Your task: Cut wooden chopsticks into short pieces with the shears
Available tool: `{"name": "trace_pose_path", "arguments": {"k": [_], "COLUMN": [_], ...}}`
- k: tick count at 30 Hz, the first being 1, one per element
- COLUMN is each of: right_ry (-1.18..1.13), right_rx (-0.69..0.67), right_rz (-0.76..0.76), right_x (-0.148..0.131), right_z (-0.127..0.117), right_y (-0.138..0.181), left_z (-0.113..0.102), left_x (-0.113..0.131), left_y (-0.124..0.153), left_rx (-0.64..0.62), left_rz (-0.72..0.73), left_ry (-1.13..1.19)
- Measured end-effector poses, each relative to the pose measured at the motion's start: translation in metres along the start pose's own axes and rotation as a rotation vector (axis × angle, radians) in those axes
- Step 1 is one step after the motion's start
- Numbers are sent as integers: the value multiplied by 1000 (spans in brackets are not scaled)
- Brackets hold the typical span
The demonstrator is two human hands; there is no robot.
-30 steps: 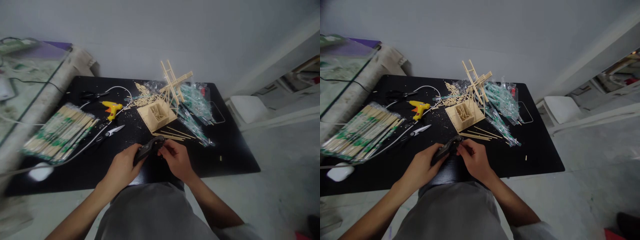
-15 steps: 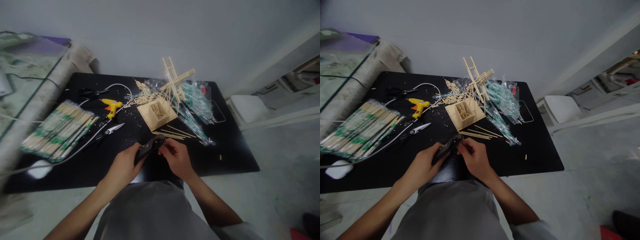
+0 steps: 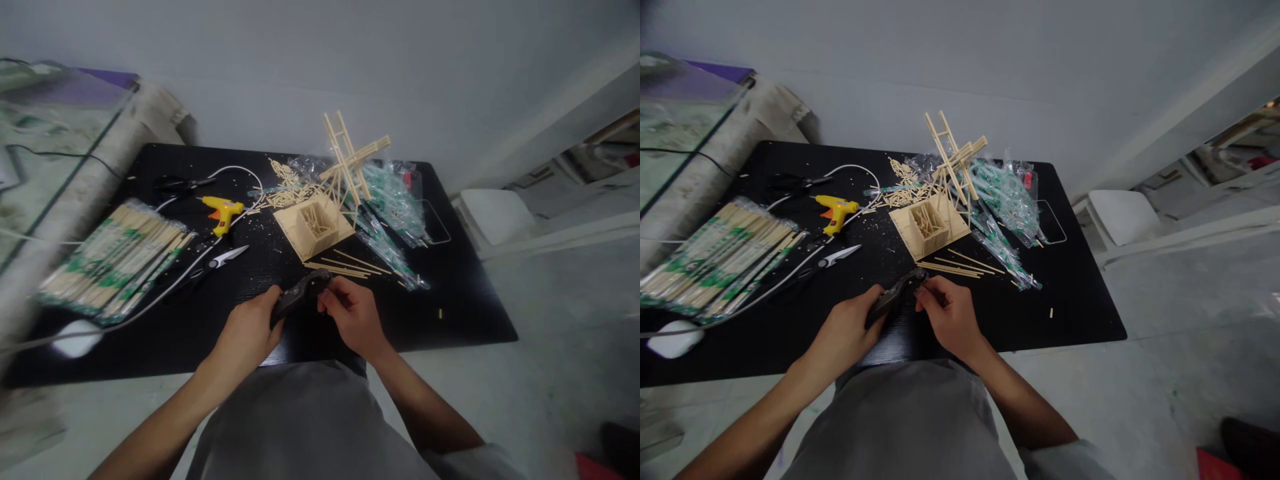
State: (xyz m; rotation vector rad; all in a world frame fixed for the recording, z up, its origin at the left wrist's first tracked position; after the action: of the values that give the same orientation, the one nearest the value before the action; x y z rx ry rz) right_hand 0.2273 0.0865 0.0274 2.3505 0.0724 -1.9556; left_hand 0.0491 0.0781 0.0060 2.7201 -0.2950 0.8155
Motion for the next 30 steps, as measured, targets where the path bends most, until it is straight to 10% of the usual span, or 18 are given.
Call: {"name": "trace_pose_path", "arguments": {"k": [16, 30], "right_ry": [-318, -211], "right_rx": [-253, 9], "right_rz": [180, -3], "right_x": [6, -4], "right_z": [13, -1], "right_y": [0, -4], "left_z": [-4, -11], "left_x": [3, 0], "left_y": [4, 1], "left_rx": [8, 75], "left_rz": [58, 25], "left_ry": [113, 58]}}
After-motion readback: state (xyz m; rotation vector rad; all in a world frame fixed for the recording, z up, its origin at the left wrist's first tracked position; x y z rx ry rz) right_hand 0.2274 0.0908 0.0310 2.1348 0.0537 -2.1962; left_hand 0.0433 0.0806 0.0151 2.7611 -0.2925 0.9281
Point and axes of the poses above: each hand's wrist, its own y-axis away from the middle knuckle, its own z-axis out of the palm, x = y × z, the point moved 8 cm from there along -y, towards the middle knuckle, and after that the axes turned 1 degree about -z, right-handed, at the moved point
